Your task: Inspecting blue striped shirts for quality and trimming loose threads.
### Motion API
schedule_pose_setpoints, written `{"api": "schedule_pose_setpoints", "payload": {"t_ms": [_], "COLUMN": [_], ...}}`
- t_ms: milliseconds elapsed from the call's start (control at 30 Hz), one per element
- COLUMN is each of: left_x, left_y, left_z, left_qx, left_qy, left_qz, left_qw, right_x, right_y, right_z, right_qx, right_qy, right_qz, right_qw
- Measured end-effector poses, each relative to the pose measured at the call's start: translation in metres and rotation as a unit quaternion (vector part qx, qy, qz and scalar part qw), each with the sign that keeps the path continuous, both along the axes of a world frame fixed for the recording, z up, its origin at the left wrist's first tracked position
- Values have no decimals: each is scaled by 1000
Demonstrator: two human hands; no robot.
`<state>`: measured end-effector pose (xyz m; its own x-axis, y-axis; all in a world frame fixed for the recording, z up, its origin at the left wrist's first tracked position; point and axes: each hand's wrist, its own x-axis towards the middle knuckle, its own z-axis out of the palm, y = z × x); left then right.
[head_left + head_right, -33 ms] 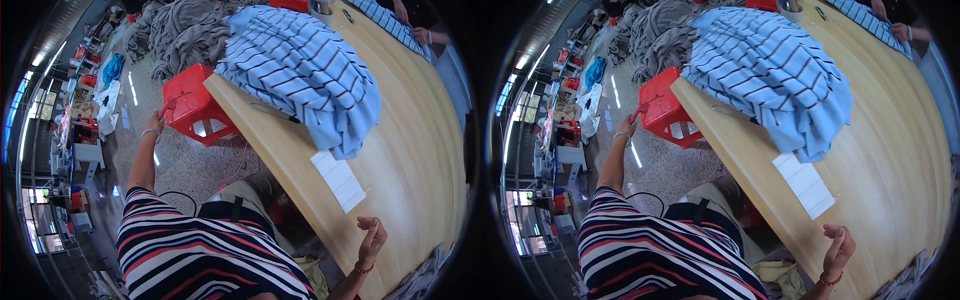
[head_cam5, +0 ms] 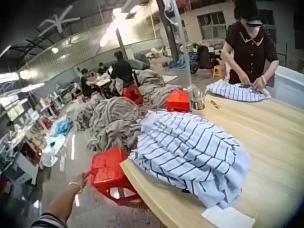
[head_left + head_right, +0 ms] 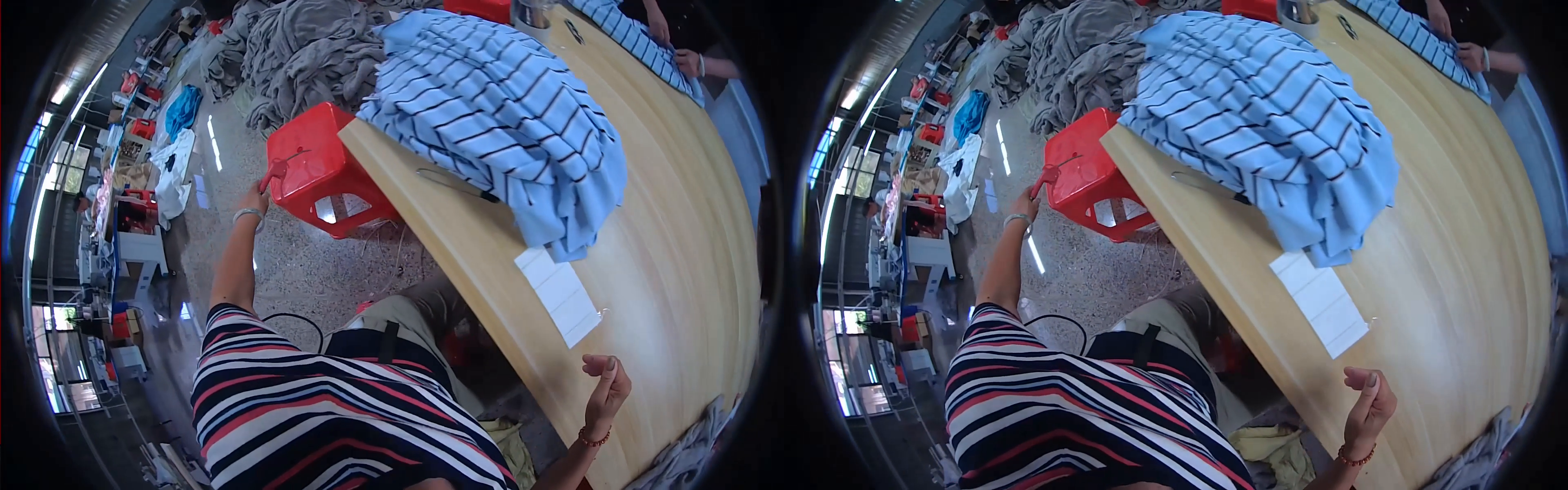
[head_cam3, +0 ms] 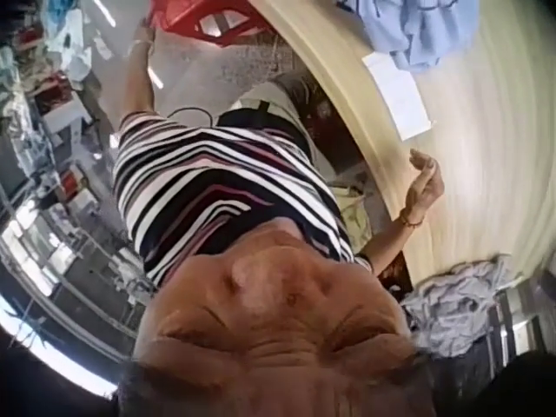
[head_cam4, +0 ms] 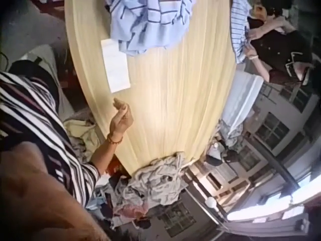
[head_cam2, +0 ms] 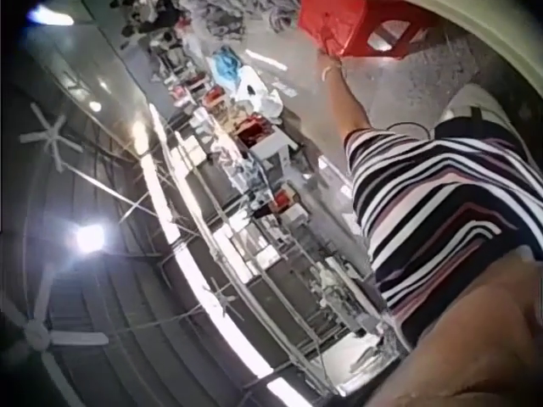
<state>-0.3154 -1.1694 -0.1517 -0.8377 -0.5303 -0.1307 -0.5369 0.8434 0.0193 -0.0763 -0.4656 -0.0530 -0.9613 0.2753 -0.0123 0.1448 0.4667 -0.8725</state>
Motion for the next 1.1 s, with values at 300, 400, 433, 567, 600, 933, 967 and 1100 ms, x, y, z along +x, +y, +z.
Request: {"api": "schedule_pose_setpoints", "payload": {"t_ms": [300, 400, 433, 567, 600, 933, 967, 1100], "left_x": [-32, -50, -59, -90, -94, -77, -70, -33], "left_y": [-56, -72, -73, -70, -78, -102, -86, 51], "left_z": [-35, -58, -64, -94, -109, -165, -152, -19], "left_qx": [-10, -42, -34, -4, 16, -61, -185, 445], "left_qy": [13, 9, 10, 27, 46, 140, 255, 229], "left_qz": [26, -28, -29, -101, -87, -138, -190, -336], "left_qw": [1000, 999, 999, 995, 995, 979, 930, 798], "right_x": [3, -6, -9, -23, -26, -20, -21, -21], "right_y": [-104, -131, -139, -169, -174, -195, -195, -195], "right_z": [15, 24, 27, 47, 48, 23, 21, 11], "right_qx": [41, 56, 62, 92, 90, 224, 277, 285], "right_qy": [3, -10, -22, -35, -40, -25, 5, 15], "right_qz": [-2, 7, 9, 39, 31, 34, 67, 99], "right_qw": [999, 998, 998, 994, 995, 974, 959, 953]}}
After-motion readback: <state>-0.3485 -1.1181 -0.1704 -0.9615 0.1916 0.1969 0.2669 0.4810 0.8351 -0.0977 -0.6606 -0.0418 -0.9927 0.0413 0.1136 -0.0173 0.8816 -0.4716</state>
